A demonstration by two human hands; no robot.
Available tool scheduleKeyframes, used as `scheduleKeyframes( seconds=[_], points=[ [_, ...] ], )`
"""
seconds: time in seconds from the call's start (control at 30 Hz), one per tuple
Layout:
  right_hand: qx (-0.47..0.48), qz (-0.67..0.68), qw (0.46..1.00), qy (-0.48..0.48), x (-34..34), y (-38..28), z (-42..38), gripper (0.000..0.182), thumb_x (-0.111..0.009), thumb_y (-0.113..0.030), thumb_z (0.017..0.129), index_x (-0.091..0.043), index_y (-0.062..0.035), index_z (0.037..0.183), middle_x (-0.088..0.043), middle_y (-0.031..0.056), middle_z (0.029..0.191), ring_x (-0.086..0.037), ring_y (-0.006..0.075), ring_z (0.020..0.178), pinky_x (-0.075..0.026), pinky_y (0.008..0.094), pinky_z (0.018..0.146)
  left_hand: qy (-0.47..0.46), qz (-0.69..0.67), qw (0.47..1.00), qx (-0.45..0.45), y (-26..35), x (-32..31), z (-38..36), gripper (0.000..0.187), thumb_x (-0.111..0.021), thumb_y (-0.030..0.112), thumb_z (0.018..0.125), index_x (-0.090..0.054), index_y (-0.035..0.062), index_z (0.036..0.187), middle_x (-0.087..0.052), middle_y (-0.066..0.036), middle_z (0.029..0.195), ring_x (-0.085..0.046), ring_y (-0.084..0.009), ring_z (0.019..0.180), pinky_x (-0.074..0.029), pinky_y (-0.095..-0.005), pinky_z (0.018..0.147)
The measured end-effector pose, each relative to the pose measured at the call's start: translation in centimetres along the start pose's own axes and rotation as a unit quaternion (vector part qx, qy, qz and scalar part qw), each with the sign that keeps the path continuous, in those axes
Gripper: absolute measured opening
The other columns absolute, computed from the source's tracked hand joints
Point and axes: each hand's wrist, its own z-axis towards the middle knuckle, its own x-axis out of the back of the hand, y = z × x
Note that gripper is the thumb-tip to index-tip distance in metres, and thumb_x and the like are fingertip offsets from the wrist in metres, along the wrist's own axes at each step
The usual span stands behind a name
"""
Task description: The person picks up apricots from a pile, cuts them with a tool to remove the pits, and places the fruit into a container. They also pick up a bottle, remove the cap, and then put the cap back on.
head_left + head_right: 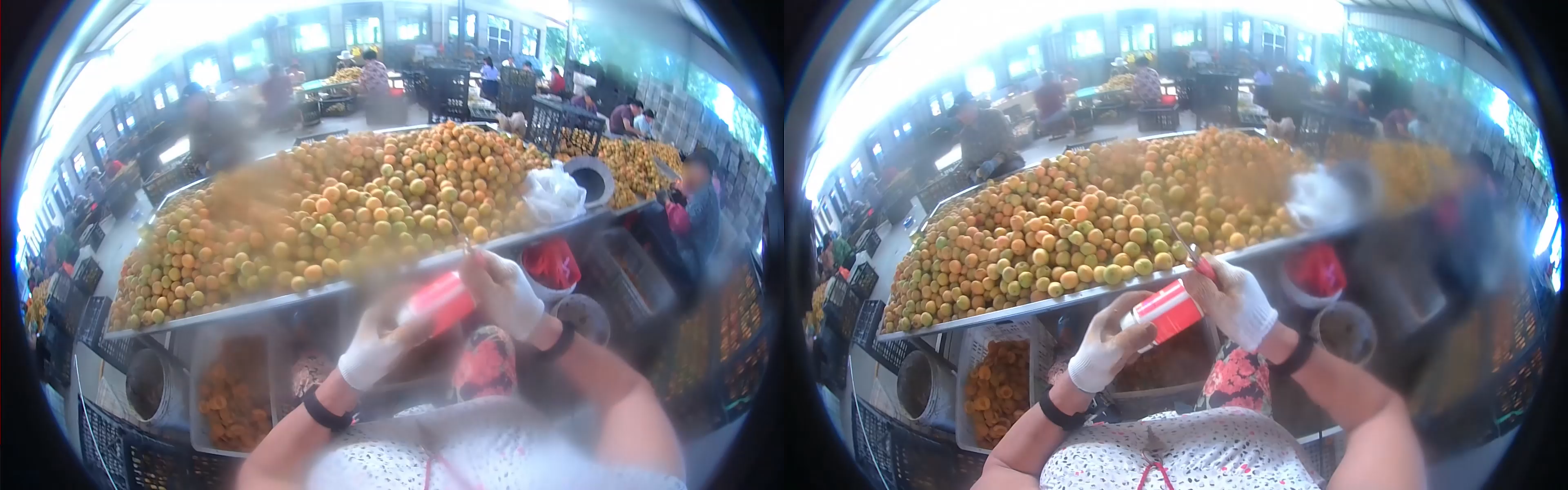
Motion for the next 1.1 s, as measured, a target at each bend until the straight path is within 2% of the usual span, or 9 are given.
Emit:
scheduleKeyframes(
  seconds=[0.23, 0.33, 0.43, 0.53, 0.77, 0.83, 0.9, 0.97, 1.1],
  points=[
    [0.159, -0.205, 0.964, 0.062, -0.4, -3.1, -1.6, 0.017, -0.062, -0.019, 0.098, -0.061, -0.0021, 0.099, -0.057, 0.0034, 0.071, -0.053, 0.0075, 0.07, -0.047, 0.0282, 0.062, -0.015, -0.123, 0.991, 0.041, 0.5, -0.5, -1.0, 0.057, -0.073, 0.027, 0.088, -0.052, 0.0026, 0.135, -0.061, -0.002, 0.097, -0.054, -0.006, 0.072, -0.041, -0.0201, 0.057],
    [0.206, 0.039, 0.977, 0.029, -0.8, -1.1, -0.2, 0.019, -0.061, -0.023, 0.1, -0.06, -0.0045, 0.101, -0.057, -0.0039, 0.078, -0.053, 0.0077, 0.071, -0.047, 0.0261, 0.063, 0.041, -0.098, 0.993, -0.041, -0.3, -0.7, -0.9, 0.083, -0.078, 0.024, 0.083, -0.034, 0.004, 0.15, -0.06, -0.007, 0.113, -0.06, -0.0116, 0.085, -0.051, -0.0236, 0.067],
    [-0.004, 0.234, 0.972, -0.004, -2.7, -1.1, -1.1, 0.031, -0.057, -0.041, 0.1, -0.061, -0.01, 0.101, -0.051, -0.004, 0.071, -0.046, 0.0072, 0.057, -0.039, 0.0258, 0.05, -0.015, -0.213, 0.96, -0.179, 0.9, -0.9, -0.7, 0.101, -0.079, 0.016, 0.08, -0.016, 0.007, 0.159, -0.057, -0.011, 0.129, -0.058, -0.0175, 0.11, -0.053, -0.0282, 0.08],
    [-0.118, 0.252, 0.961, 0.004, -5.6, -1.3, -0.9, 0.044, -0.052, -0.058, 0.099, -0.061, -0.0152, 0.103, -0.044, -0.0051, 0.062, -0.036, 0.0061, 0.043, -0.025, 0.024, 0.039, 0.053, -0.027, 0.996, -0.067, -2.8, 0.7, -0.7, 0.079, -0.076, 0.01, 0.081, -0.035, 0.0011, 0.148, -0.055, -0.01, 0.136, -0.053, -0.0208, 0.127, -0.045, -0.0352, 0.103],
    [-0.088, 0.295, 0.951, -0.018, -5.4, 3.4, -0.3, 0.032, -0.057, -0.038, 0.1, -0.062, -0.0073, 0.105, -0.061, 0.0025, 0.066, -0.04, 0.0074, 0.04, -0.028, 0.0239, 0.036, 0.071, -0.128, 0.987, -0.063, -0.8, 1.6, -1.1, 0.063, -0.073, 0.005, 0.081, -0.047, -0.0003, 0.138, -0.061, -0.009, 0.127, -0.06, -0.0197, 0.117, -0.047, -0.0341, 0.102],
    [0.031, 0.143, 0.989, 0.03, -4.2, 3.5, 0.0, 0.025, -0.057, -0.029, 0.099, -0.063, -0.004, 0.102, -0.064, 0.0052, 0.069, -0.043, 0.0083, 0.041, -0.03, 0.0238, 0.037, 0.078, -0.146, 0.984, -0.062, -0.5, 1.3, -1.0, 0.061, -0.071, 0.004, 0.082, -0.047, -0.0006, 0.138, -0.06, -0.009, 0.127, -0.06, -0.0193, 0.116, -0.048, -0.0337, 0.1],
    [0.068, -0.039, 0.996, 0.043, -2.8, -0.2, -0.4, 0.021, -0.058, -0.018, 0.101, -0.06, 0.0008, 0.111, -0.066, 0.006, 0.093, -0.065, 0.0121, 0.077, -0.052, 0.026, 0.073, 0.071, -0.104, 0.991, -0.05, -0.7, 1.3, -1.0, 0.06, -0.069, 0.002, 0.085, -0.045, 0.0001, 0.139, -0.058, -0.01, 0.133, -0.06, -0.0181, 0.116, -0.05, -0.0322, 0.097],
    [0.018, 0.097, 0.995, 0.031, -2.8, -1.9, 0.0, 0.021, -0.061, -0.018, 0.101, -0.06, -0.002, 0.114, -0.065, 0.0054, 0.091, -0.062, 0.0095, 0.078, -0.05, 0.0262, 0.072, 0.056, -0.081, 0.994, -0.048, -1.8, 1.6, -0.8, 0.058, -0.071, 0.002, 0.082, -0.05, 0.0013, 0.136, -0.062, -0.012, 0.127, -0.063, -0.0197, 0.112, -0.051, -0.0331, 0.095],
    [0.152, -0.182, 0.971, 0.015, -2.2, -3.2, -0.4, 0.052, -0.067, -0.048, 0.092, -0.064, 0.0026, 0.106, -0.07, 0.0237, 0.092, -0.071, 0.0347, 0.086, -0.054, 0.0413, 0.074, 0.027, 0.266, 0.955, -0.132, -2.2, 1.7, -0.7, 0.072, -0.074, -0.009, 0.073, -0.045, -0.0054, 0.138, -0.058, -0.013, 0.128, -0.055, -0.019, 0.121, -0.046, -0.0341, 0.103]
  ],
)
